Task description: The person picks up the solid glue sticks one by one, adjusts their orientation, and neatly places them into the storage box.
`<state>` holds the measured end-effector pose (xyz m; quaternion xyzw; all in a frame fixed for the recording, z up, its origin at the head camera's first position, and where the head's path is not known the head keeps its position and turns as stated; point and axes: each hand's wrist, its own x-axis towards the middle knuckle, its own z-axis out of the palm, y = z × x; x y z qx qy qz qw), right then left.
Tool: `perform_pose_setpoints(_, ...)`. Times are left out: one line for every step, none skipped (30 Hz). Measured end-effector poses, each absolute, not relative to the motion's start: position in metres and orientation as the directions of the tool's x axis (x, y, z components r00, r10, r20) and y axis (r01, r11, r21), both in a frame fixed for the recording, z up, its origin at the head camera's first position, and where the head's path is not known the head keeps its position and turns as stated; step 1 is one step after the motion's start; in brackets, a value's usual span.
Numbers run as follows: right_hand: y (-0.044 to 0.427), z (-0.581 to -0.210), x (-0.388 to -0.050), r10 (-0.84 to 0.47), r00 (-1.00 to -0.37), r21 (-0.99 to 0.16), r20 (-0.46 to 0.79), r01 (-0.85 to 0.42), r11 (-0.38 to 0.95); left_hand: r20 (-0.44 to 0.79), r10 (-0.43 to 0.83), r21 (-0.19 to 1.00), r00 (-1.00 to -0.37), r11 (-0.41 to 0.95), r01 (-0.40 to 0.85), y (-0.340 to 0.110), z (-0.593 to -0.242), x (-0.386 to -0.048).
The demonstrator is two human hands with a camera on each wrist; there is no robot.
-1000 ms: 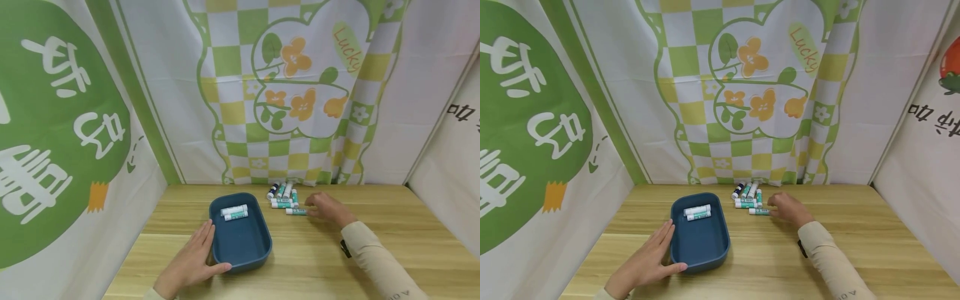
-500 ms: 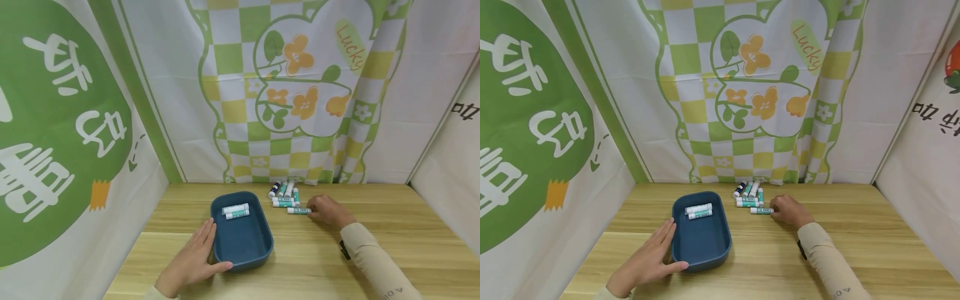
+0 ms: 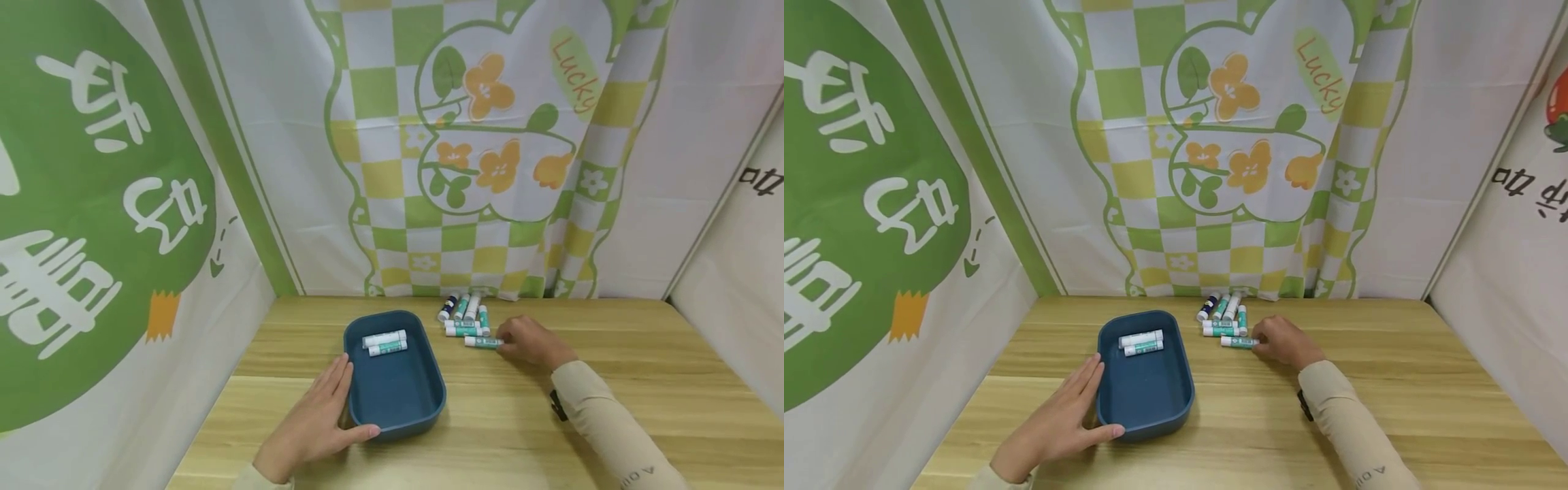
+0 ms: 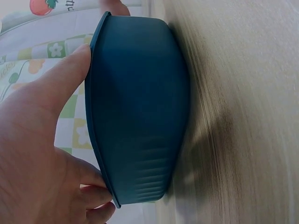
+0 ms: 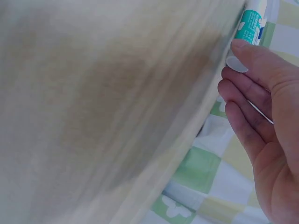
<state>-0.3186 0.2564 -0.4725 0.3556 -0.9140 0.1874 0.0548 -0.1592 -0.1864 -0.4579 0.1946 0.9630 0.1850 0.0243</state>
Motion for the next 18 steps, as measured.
perform_pose_setpoints(0.256,-0.471,-0.318,-0.631,-0.741,-0.315,0.229,-0.67,0.672,0.026,0.384,0.367,-0.923,0.855,0.366,-0.186,-0.457,-0.159)
perform_pose_setpoints(0.255,-0.469,-0.317,-0.631,-0.743,-0.324,0.226,-0.668,0.67,0.027,0.384,0.367,-0.923,0.855,0.367,-0.186,-0.457,-0.159)
perform_pose_setpoints(0.254,-0.466,-0.316,-0.629,-0.744,-0.334,0.225,-0.666,0.668,0.029,0.385,0.366,-0.922,0.855,0.368,-0.186,-0.456,-0.158)
perform_pose_setpoints(0.254,-0.464,-0.316,-0.629,-0.744,-0.344,0.223,-0.664,0.664,0.031,0.386,0.366,-0.922,0.854,0.37,-0.186,-0.456,-0.158)
perform_pose_setpoints(0.253,-0.461,-0.316,-0.632,-0.741,-0.341,0.226,-0.668,0.662,0.039,0.389,0.37,-0.921,0.85,0.375,-0.186,-0.456,-0.158)
perform_pose_setpoints(0.252,-0.458,-0.316,-0.634,-0.739,-0.338,0.228,-0.671,0.66,0.04,0.389,0.368,-0.92,0.851,0.376,-0.186,-0.455,-0.158)
perform_pose_setpoints(0.251,-0.456,-0.316,-0.636,-0.736,-0.335,0.23,-0.674,0.658,0.042,0.388,0.369,-0.921,0.85,0.376,-0.186,-0.455,-0.158)
perform_pose_setpoints(0.25,-0.453,-0.316,-0.641,-0.729,-0.327,0.239,-0.682,0.653,0.042,0.388,0.37,-0.921,0.85,0.375,-0.186,-0.455,-0.158)
perform_pose_setpoints(0.249,-0.45,-0.316,-0.646,-0.722,-0.321,0.247,-0.69,0.648,0.04,0.387,0.372,-0.921,0.85,0.373,-0.186,-0.455,-0.158)
perform_pose_setpoints(0.248,-0.448,-0.316,-0.65,-0.714,-0.308,0.259,-0.699,0.645,0.037,0.386,0.375,-0.922,0.85,0.371,-0.186,-0.455,-0.159)
perform_pose_setpoints(0.247,-0.445,-0.316,-0.652,-0.71,-0.295,0.266,-0.704,0.646,0.033,0.386,0.377,-0.922,0.85,0.369,-0.186,-0.455,-0.159)
perform_pose_setpoints(0.245,-0.443,-0.316,-0.651,-0.709,-0.295,0.271,-0.705,0.645,0.025,0.383,0.377,-0.923,0.852,0.364,-0.186,-0.455,-0.159)
perform_pose_setpoints(0.244,-0.441,-0.316,-0.65,-0.708,-0.291,0.278,-0.707,0.645,0.022,0.384,0.379,-0.923,0.851,0.363,-0.186,-0.455,-0.159)
perform_pose_setpoints(0.243,-0.439,-0.316,-0.651,-0.704,-0.279,0.285,-0.711,0.646,0.018,0.385,0.382,-0.923,0.85,0.362,-0.186,-0.455,-0.159)
perform_pose_setpoints(0.242,-0.437,-0.316,-0.65,-0.703,-0.274,0.289,-0.712,0.647,0.014,0.386,0.383,-0.922,0.85,0.362,-0.186,-0.455,-0.159)
perform_pose_setpoints(0.24,-0.435,-0.315,-0.651,-0.702,-0.268,0.289,-0.713,0.648,0.012,0.387,0.382,-0.922,0.851,0.362,-0.186,-0.456,-0.159)
perform_pose_setpoints(0.238,-0.432,-0.315,-0.654,-0.701,-0.267,0.285,-0.713,0.648,0.01,0.386,0.382,-0.922,0.851,0.361,-0.186,-0.456,-0.159)
perform_pose_setpoints(0.237,-0.43,-0.314,-0.655,-0.7,-0.268,0.284,-0.714,0.647,0.011,0.387,0.382,-0.922,0.85,0.361,-0.186,-0.456,-0.158)
